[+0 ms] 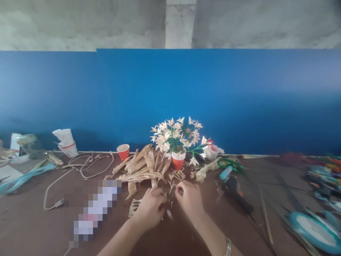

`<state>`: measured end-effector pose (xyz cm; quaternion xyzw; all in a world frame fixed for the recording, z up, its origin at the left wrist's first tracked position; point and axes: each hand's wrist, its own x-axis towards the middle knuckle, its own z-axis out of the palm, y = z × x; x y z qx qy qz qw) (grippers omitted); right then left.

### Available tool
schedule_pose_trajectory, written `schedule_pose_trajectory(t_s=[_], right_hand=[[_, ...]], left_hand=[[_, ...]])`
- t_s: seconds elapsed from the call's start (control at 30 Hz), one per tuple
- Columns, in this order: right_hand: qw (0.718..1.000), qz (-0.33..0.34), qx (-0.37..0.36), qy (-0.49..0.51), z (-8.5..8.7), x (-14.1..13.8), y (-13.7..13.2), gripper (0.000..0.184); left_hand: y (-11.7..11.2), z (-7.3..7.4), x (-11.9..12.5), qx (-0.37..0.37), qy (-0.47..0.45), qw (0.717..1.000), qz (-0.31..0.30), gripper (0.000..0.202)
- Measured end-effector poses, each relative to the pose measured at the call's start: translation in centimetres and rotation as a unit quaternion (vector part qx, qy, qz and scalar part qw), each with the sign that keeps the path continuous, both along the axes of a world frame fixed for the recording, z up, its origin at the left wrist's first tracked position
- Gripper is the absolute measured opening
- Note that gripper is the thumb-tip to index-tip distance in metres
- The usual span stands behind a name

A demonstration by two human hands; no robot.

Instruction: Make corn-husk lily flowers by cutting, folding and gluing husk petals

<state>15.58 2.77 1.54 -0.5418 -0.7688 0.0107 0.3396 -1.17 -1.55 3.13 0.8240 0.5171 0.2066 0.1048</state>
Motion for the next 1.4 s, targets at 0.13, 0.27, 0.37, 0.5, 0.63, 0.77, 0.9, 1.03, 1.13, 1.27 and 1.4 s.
schedule_pose_trajectory(t_s=[0.13, 0.27, 0.37, 0.5, 0.63, 0.77, 0.9, 1.03, 1.13, 1.27, 1.4], right_hand=[[1.000, 0.005, -0.005, 0.003, 0.1, -0.1, 0.0, 0.013], [0.998, 0.053, -0.032, 0.028, 0.3, -0.2, -0.2, 0.014], [0.982, 0.151, -0.078, 0.081, 0.4, -0.5, -0.5, 0.017], [0.946, 0.223, -0.164, 0.168, 0.2, -0.9, -0.7, 0.023], [0.909, 0.218, -0.226, 0.273, -0.6, -1.0, -0.2, 0.021], [0.893, 0.188, -0.242, 0.329, -1.4, -0.9, 0.7, 0.013], [0.888, 0.185, -0.255, 0.335, -1.1, -0.9, 0.6, 0.007], [0.925, 0.201, -0.203, 0.250, 0.2, -0.9, -0.5, 0.014], [0.963, 0.198, -0.110, 0.144, 0.7, -1.1, -1.1, 0.010], [0.983, 0.168, -0.048, 0.060, 0.6, -1.1, -1.2, 0.008], [0.983, 0.172, -0.051, 0.035, 0.4, -0.9, -0.9, 0.010]], left_hand=[[-0.6, 0.0, 0.5, -0.036, 0.007, 0.998, -0.056, 0.010], [-0.2, -0.6, 0.5, -0.047, -0.030, 0.998, -0.037, 0.005], [0.5, -0.9, 0.0, -0.071, -0.102, 0.992, 0.016, 0.009], [0.9, -0.9, -0.3, -0.091, -0.204, 0.972, 0.067, 0.013], [0.7, -0.7, -0.2, -0.079, -0.226, 0.969, 0.062, 0.013], [0.4, -0.1, -0.2, 0.016, -0.141, 0.989, 0.048, 0.016], [0.3, 0.4, -0.4, 0.073, -0.071, 0.995, 0.024, 0.017], [0.2, 0.6, -0.3, 0.079, -0.058, 0.994, 0.036, 0.022], [0.1, 0.5, -0.1, 0.067, -0.056, 0.995, 0.048, 0.021], [0.1, 0.5, 0.0, 0.058, -0.051, 0.995, 0.059, 0.017], [0.1, 0.4, 0.0, 0.068, -0.058, 0.994, 0.068, 0.017]])
